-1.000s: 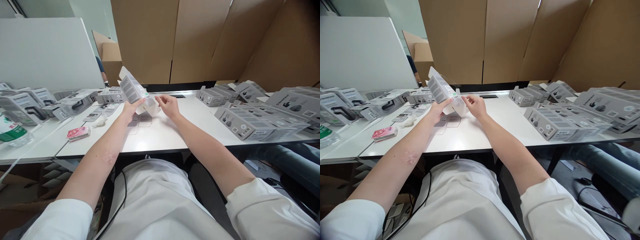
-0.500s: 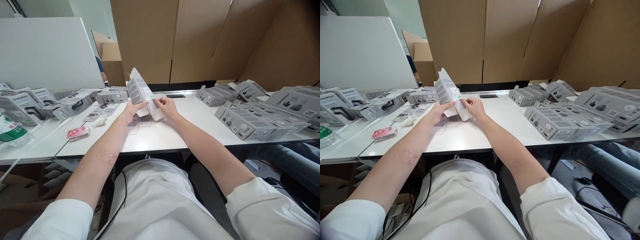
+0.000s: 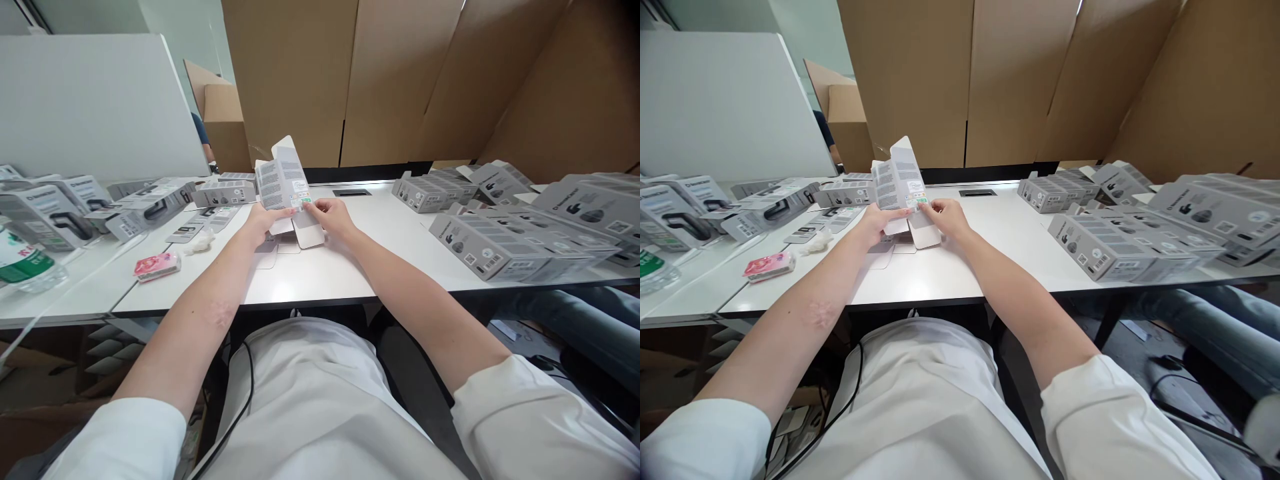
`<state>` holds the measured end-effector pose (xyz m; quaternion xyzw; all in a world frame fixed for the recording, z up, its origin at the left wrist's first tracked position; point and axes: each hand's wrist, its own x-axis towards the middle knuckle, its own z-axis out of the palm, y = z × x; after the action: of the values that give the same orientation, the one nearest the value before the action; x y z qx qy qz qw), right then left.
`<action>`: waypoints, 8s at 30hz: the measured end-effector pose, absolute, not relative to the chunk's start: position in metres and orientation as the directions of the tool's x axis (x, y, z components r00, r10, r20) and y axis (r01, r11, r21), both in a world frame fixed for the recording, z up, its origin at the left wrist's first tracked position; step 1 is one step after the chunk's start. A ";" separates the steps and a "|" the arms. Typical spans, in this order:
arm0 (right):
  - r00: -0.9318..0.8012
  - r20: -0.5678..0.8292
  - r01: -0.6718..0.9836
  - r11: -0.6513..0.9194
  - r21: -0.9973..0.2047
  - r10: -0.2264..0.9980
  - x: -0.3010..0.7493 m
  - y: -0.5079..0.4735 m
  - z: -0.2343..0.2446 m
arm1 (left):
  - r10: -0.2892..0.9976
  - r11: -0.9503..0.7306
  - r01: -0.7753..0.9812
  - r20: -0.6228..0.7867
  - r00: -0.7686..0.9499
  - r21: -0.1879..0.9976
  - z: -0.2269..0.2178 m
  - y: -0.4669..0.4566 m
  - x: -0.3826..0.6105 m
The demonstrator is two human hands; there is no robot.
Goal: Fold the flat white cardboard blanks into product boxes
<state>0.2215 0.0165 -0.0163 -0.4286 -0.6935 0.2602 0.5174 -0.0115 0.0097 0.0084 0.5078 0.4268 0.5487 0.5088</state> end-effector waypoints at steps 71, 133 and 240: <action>0.224 0.011 -0.232 0.064 -0.971 0.974 0.220 0.015 0.005 | 0.893 -0.044 0.174 -0.040 0.449 0.984 0.010 0.001 -0.012; -0.060 0.040 -0.098 0.034 -0.995 0.997 0.216 0.005 -0.001 | 0.993 -0.089 -0.006 0.089 0.074 0.996 0.008 0.007 -0.005; -0.078 0.427 0.063 0.432 -0.900 0.901 0.216 0.002 -0.004 | 0.989 -0.116 -0.251 0.089 -0.115 0.961 0.010 0.030 -0.026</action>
<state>0.2162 0.0024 -0.0044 -0.3810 -0.6324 0.3728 0.5621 -0.0260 0.0305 0.0097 0.4300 0.4293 0.6107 0.5077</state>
